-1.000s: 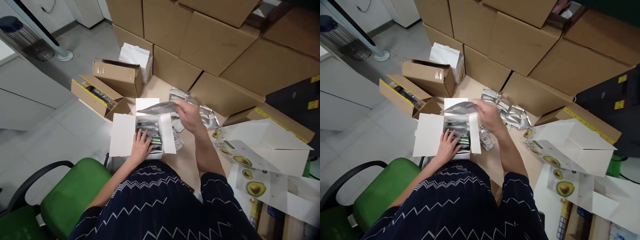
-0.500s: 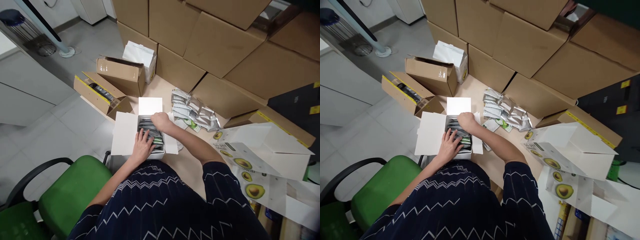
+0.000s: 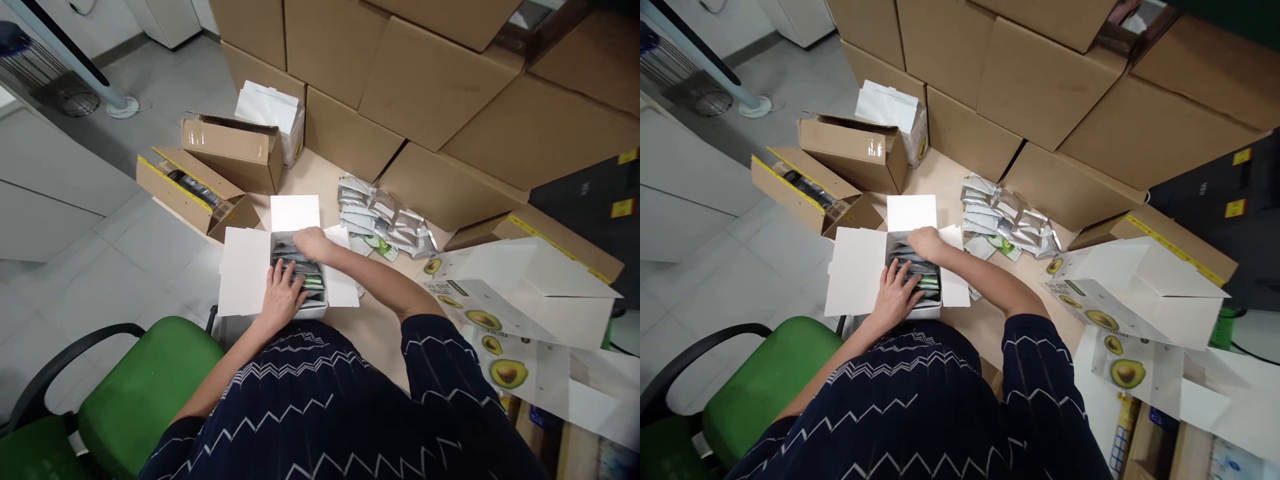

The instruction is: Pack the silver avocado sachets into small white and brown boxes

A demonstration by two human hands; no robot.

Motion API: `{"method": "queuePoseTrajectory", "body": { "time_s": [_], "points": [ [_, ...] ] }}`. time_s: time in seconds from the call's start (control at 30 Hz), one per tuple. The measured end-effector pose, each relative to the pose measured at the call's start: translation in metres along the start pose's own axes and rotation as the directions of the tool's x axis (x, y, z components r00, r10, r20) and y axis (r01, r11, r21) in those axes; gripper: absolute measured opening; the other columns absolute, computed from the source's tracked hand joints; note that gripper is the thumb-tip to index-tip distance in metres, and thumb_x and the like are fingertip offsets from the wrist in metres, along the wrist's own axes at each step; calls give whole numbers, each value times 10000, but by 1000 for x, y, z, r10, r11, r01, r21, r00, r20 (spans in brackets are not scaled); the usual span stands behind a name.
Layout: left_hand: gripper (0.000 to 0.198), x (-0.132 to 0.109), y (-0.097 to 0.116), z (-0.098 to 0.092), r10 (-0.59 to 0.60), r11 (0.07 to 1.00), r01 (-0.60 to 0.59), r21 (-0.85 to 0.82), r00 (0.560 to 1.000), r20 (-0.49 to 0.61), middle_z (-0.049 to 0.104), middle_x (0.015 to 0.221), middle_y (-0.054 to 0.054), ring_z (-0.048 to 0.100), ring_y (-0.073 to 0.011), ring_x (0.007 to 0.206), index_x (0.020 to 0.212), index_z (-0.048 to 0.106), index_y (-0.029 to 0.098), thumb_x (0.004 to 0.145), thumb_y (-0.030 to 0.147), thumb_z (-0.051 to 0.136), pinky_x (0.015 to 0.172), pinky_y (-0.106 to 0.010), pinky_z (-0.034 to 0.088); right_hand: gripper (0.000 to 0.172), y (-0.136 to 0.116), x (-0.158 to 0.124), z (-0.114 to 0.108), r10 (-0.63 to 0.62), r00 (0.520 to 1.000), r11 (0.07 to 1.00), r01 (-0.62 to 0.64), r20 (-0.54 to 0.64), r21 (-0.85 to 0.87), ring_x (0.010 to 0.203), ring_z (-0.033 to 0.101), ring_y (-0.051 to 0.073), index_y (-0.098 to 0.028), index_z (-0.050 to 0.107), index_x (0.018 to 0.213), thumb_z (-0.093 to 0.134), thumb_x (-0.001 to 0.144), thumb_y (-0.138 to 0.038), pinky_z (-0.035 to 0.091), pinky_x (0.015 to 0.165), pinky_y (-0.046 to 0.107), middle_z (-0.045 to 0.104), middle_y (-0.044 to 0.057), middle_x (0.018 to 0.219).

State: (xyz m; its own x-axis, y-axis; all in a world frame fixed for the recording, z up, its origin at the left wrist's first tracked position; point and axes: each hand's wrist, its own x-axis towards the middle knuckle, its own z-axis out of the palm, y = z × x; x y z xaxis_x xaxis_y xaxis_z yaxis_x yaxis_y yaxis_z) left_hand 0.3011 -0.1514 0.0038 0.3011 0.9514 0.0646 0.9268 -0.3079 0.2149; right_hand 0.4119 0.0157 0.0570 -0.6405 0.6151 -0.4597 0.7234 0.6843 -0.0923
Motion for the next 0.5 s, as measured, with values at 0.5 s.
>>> {"method": "queuePoseTrajectory", "body": {
  "time_s": [0.5],
  "points": [
    [335,-1,-1,3,20,1000,-20,-6,999,-35,538,1466,-166,354,-445,1454,1190,712,207,942,400,598,1148,-651,345,739,214,-52,112,884,465,428,-758,-54,492,1341,463,313,-164,385,1541,676,864,-224,417,1037,403,432,216,1537]
  ]
}}
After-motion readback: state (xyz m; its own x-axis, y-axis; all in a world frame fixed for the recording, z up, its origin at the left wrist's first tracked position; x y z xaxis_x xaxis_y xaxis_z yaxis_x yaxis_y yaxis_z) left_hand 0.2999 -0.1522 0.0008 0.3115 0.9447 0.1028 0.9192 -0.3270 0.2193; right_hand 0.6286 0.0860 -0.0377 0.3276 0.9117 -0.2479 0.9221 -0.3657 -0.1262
